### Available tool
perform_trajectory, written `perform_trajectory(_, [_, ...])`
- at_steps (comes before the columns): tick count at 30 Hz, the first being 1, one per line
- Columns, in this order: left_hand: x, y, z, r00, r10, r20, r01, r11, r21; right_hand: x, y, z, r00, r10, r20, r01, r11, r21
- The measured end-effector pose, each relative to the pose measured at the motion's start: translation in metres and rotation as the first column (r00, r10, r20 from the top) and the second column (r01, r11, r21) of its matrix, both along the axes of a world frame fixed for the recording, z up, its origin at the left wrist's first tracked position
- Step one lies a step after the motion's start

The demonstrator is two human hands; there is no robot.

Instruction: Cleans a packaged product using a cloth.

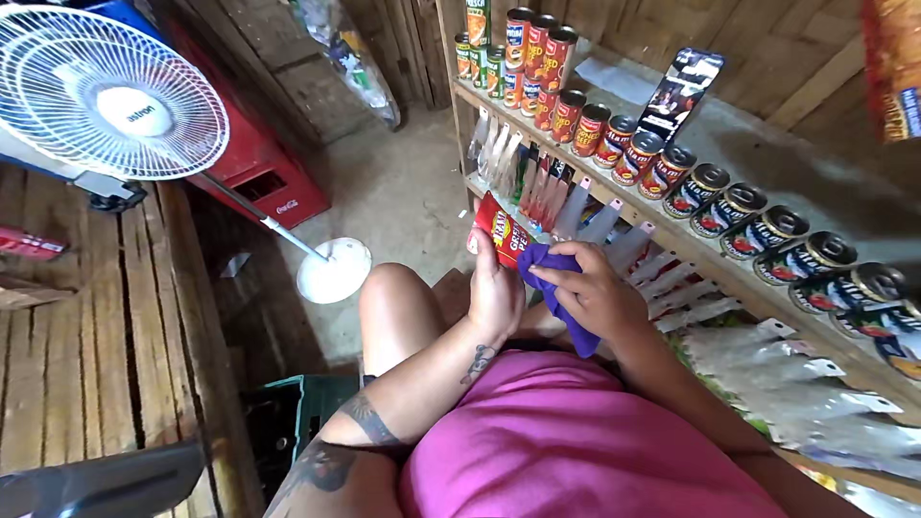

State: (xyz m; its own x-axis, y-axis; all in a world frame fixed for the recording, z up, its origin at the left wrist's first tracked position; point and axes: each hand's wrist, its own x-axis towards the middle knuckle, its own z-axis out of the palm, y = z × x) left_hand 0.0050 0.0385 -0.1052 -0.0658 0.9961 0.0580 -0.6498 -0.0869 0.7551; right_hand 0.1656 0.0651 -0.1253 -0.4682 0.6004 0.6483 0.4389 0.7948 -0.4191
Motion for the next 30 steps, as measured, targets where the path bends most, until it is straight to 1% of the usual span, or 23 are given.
perform_trajectory(3, [0.004,0.000,-0.008,0.999,-0.040,0.037,0.041,0.999,-0.003,-0.001,0.000,-0.001,1.000,-0.002,0.002,0.002,1.000,0.016])
perform_trajectory(9, [-0.009,0.006,0.004,0.994,-0.074,0.079,0.075,0.997,-0.009,0.000,0.003,-0.002,0.999,0.037,0.020,-0.038,0.998,0.051])
perform_trajectory(12, [-0.012,0.006,0.012,0.998,-0.033,0.055,0.033,0.999,0.012,0.002,0.008,-0.005,1.000,0.022,0.016,-0.022,0.999,0.049])
perform_trajectory(15, [-0.014,0.006,0.011,0.999,-0.016,0.038,0.016,1.000,0.002,0.005,0.011,-0.006,1.000,-0.001,0.016,0.001,1.000,0.024])
perform_trajectory(17, [-0.016,0.007,0.009,1.000,-0.007,0.025,0.007,1.000,-0.016,0.008,0.014,-0.006,0.999,-0.042,0.026,0.043,0.999,-0.017])
perform_trajectory(21, [-0.017,0.007,0.011,0.998,0.027,0.049,-0.026,1.000,-0.013,0.017,0.019,-0.003,0.979,-0.188,0.078,0.194,0.977,-0.086])
perform_trajectory(23, [-0.016,0.006,0.014,0.998,0.035,0.044,-0.035,0.999,-0.008,0.020,0.020,-0.001,0.970,-0.242,0.033,0.244,0.965,-0.093])
perform_trajectory(25, [-0.014,0.006,0.013,0.998,0.034,0.058,-0.034,0.999,-0.006,0.022,0.019,0.004,0.962,-0.269,-0.035,0.267,0.962,-0.063])
perform_trajectory(28, [-0.011,0.005,0.006,0.997,-0.008,0.074,0.009,1.000,-0.012,0.018,0.011,0.008,0.969,-0.212,-0.130,0.213,0.977,-0.005])
perform_trajectory(30, [-0.007,0.005,0.003,0.997,-0.017,0.074,0.020,0.999,-0.035,0.010,0.003,0.007,0.987,-0.113,-0.118,0.114,0.993,0.000])
